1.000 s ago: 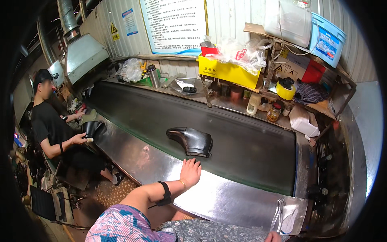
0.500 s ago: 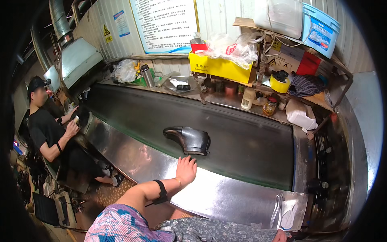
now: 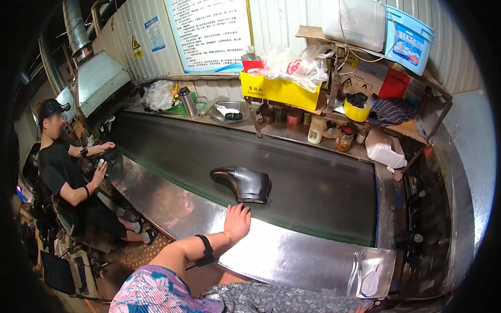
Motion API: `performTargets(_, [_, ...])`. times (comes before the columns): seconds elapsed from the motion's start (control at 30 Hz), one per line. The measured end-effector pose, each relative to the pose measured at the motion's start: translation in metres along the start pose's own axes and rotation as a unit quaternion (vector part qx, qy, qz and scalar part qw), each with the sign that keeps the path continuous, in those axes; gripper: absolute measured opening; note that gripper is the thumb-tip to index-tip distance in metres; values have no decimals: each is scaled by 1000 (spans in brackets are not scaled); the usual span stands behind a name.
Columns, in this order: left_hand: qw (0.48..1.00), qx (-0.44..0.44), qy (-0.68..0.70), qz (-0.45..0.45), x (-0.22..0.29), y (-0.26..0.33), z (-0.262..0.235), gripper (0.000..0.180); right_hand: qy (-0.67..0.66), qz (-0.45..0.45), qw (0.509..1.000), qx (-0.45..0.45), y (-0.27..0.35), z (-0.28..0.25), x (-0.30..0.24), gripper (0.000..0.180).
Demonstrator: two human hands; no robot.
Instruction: The person is inspecting and cleaning shoes on a factory conveyor belt.
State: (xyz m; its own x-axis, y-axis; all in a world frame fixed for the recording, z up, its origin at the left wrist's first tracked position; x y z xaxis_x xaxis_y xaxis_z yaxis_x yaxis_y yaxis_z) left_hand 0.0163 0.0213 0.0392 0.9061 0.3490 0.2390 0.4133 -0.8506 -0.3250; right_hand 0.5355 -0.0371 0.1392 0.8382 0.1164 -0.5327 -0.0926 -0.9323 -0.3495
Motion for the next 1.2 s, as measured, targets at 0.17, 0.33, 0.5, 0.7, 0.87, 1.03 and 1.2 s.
performTargets(0.17, [1000,3,-2,5,2,0,-1,38,-73,36,993,84,17,-2,9,33])
performTargets(0.33, [1000,11,-3,5,1,-1,-1,37,-15,60,993,103,16,-8,-3,33])
performTargets(0.5, [1000,7,-12,3,0,-1,2,38,65,54,990,112,15,-5,1,34])
performTargets(0.7, [1000,9,-6,3,0,1,3,38,32,20,989,141,13,4,32,31])
performTargets(0.87, [999,5,36,1,2,-3,0,36,-101,180,960,187,24,12,59,29])
performTargets(1.03, [968,174,160,-84,-21,-26,-3,48,-112,209,958,164,29,14,49,27])
performTargets(1.2, [926,-140,201,-289,13,-95,0,73,-120,233,956,134,39,11,35,26])
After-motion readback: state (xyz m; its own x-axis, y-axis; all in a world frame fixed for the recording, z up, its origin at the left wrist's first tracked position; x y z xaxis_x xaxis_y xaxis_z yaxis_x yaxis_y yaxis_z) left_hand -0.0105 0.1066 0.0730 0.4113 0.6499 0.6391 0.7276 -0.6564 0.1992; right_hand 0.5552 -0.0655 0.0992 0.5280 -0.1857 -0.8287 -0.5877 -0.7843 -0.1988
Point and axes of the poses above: each hand's wrist, its own y-axis away from the middle knuckle, its own z-axis out of the palm, x = y × z, the point moved 1 cm from there along -y, towards the middle knuckle, and after that the axes turned 7 degrees about z, right-handed, at the moved point
